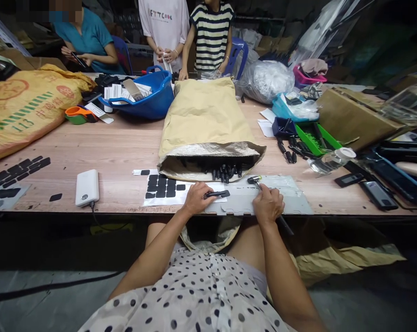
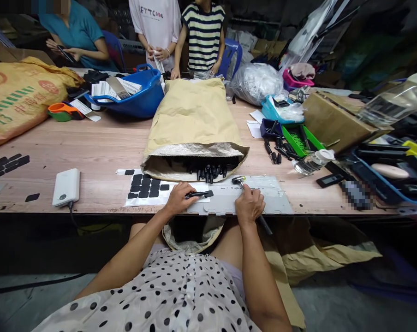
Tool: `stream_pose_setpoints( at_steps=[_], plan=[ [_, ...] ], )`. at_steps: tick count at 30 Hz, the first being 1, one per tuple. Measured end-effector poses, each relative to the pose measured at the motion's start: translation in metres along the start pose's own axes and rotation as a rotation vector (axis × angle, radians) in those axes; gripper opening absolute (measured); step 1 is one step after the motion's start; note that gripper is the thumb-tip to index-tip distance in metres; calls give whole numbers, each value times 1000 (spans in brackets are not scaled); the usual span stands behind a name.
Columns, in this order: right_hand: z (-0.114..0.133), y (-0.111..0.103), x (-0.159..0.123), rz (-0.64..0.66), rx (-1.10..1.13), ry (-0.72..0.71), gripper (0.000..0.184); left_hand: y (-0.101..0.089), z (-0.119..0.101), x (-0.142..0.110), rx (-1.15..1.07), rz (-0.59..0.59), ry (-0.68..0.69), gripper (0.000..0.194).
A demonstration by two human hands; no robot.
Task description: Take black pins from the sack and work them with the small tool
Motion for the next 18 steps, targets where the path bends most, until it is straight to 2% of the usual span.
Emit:
stream_pose_setpoints(
  at_steps=[3,5,7,9,14,16,18],
  plan=[
    [1,1,0,28,0,4,31,-4,-21,-26,-83,-32,136,20],
    [2,2,0,40,-3,10,32,4,-35,-50,-151,22,224,24],
    [3,2,0,44,-9,14,33,19,-42,-72,-180,110,235,25],
    [4,2,0,50,-15,19,33,38,-40,-86,-145,213,148,24],
    [6,3,0,59,-25,31,33,79,-9,-95,107,537,-220,24],
    [6,4,0,56,-32,25,32,86,-4,-96,153,628,-274,24],
    [6,4,0,50,-40,16,32,87,-6,-98,168,682,-265,21]
  ],
)
Point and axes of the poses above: each hand's wrist, its own x-axis towards the middle knuckle, its own y-axis out of the palm, z = x × y, the point moved 7 cm from there along x, towards the middle knuckle, and after that the axes turned 12 degrees about x, right-handed, at the moved point
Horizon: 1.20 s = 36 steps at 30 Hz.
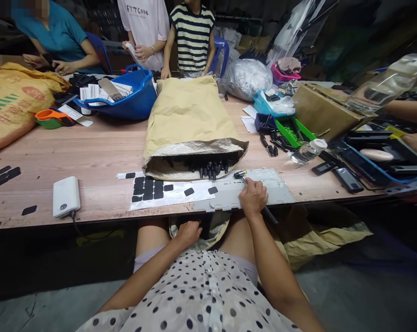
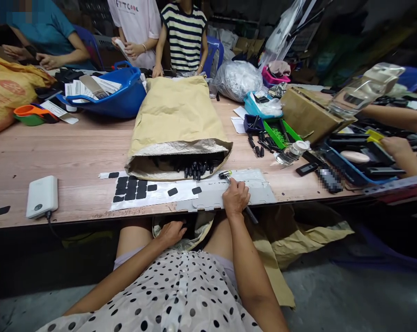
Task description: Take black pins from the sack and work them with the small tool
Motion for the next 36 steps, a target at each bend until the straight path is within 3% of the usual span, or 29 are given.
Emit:
stream_pose_setpoints(
  at_steps=[3,5,7,9,11,13,16,20,24,26,30,33,36],
  plan=[
    [-1,1,0,-5,-13,-6,31,-5,-10,-9,15,36,80,18],
    [-1,2,0,-4,-19,-4,31,-19,-21,-14,-60,10,177,16],
    [-2,3,-1,-7,-21,-4,31,-48,-28,-14,-208,-114,263,14],
    [-2,3,-1,-12,-20,-7,31,-89,-23,-5,-348,-351,264,16],
    [-1,3,-1,-11,-19,-9,31,-131,-4,9,-412,-643,147,17],
    [0,2,-2,-9,-16,-9,32,-162,18,27,-409,-853,-23,14],
    [0,2,-2,-5,-3,-6,32,-186,42,55,-374,-939,-252,13],
    [1,3,-2,1,16,-6,32,-185,52,80,-306,-819,-412,18],
    [1,3,-3,-4,30,-4,32,-180,53,79,-275,-830,-394,15],
    [0,3,-2,-2,35,1,33,-178,52,70,-283,-891,-302,11],
    [-3,2,-2,1,31,11,33,-166,35,42,-292,-992,23,9],
    [-4,2,-1,0,29,13,33,-144,16,28,-228,-903,218,7],
    [-4,2,-1,3,27,20,33,-125,6,26,-152,-815,283,5]
  ],
)
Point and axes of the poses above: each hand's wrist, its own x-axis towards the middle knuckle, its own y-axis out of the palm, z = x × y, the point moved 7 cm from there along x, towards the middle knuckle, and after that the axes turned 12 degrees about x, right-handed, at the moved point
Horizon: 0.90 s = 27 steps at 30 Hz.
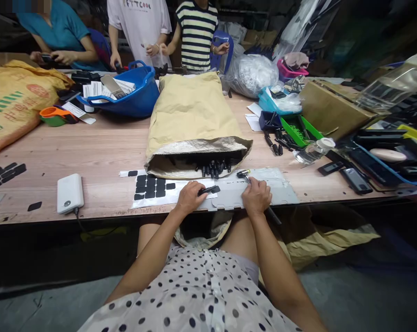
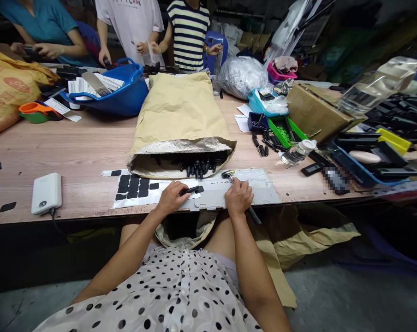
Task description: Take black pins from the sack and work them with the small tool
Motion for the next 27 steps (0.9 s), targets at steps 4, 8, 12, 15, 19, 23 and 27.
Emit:
stream_pose_setpoints(
  at_steps=[4,8,12,15,19,23,27],
  plan=[
    [0,0,2,12,13,9,32,7,4,-2,-1,22,15,8],
    [-3,0,7,59,63,44,32,8,10,1,-62,37,7,16],
    [-1,-11,2,39,227,43,36,7,13,2,-78,79,-14,14],
    [17,-18,-16,66,432,-81,39,7,14,2,-85,100,-28,13],
    [49,-16,-50,215,584,-242,39,8,14,2,-107,101,-51,13],
    [68,-12,-72,317,590,-307,41,11,16,2,-118,90,-67,14],
    [73,-14,-76,314,501,-326,42,13,18,2,-126,82,-83,16]
  ],
)
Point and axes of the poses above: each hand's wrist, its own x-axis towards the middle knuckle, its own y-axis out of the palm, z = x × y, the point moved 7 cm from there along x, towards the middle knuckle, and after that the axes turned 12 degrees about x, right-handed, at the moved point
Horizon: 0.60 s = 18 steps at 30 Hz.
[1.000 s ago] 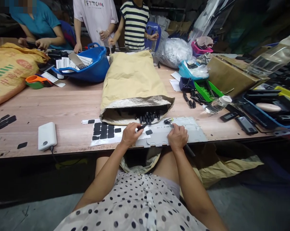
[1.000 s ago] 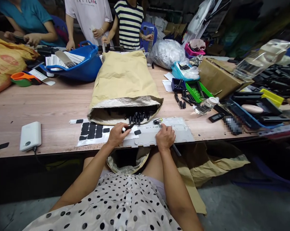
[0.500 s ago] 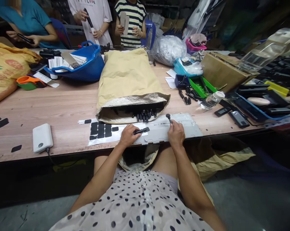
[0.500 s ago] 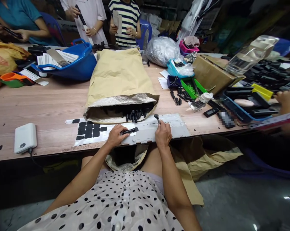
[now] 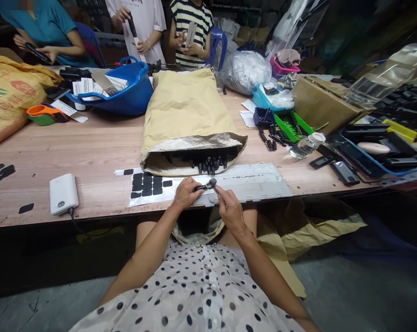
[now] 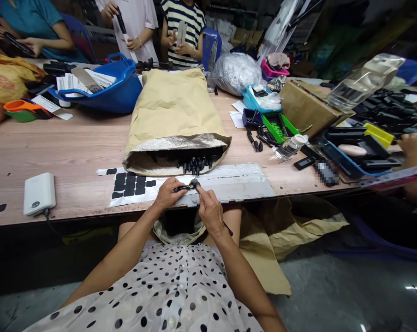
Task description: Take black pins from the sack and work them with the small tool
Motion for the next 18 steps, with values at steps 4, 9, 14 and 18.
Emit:
stream_pose_setpoints(
  at_steps=[4,9,14,18],
  plan=[
    [3,0,-3,-7,-77,-43,43,0,-2,0,-26,8,14,16],
    [1,5,-6,21,-123,-66,44,-2,-6,1,-23,7,19,14],
    [6,1,-5,-13,-53,-108,42,-3,-12,0,-18,23,22,14],
    [12,5,-5,11,-31,-141,42,-3,-13,-1,-36,26,20,21]
  ],
)
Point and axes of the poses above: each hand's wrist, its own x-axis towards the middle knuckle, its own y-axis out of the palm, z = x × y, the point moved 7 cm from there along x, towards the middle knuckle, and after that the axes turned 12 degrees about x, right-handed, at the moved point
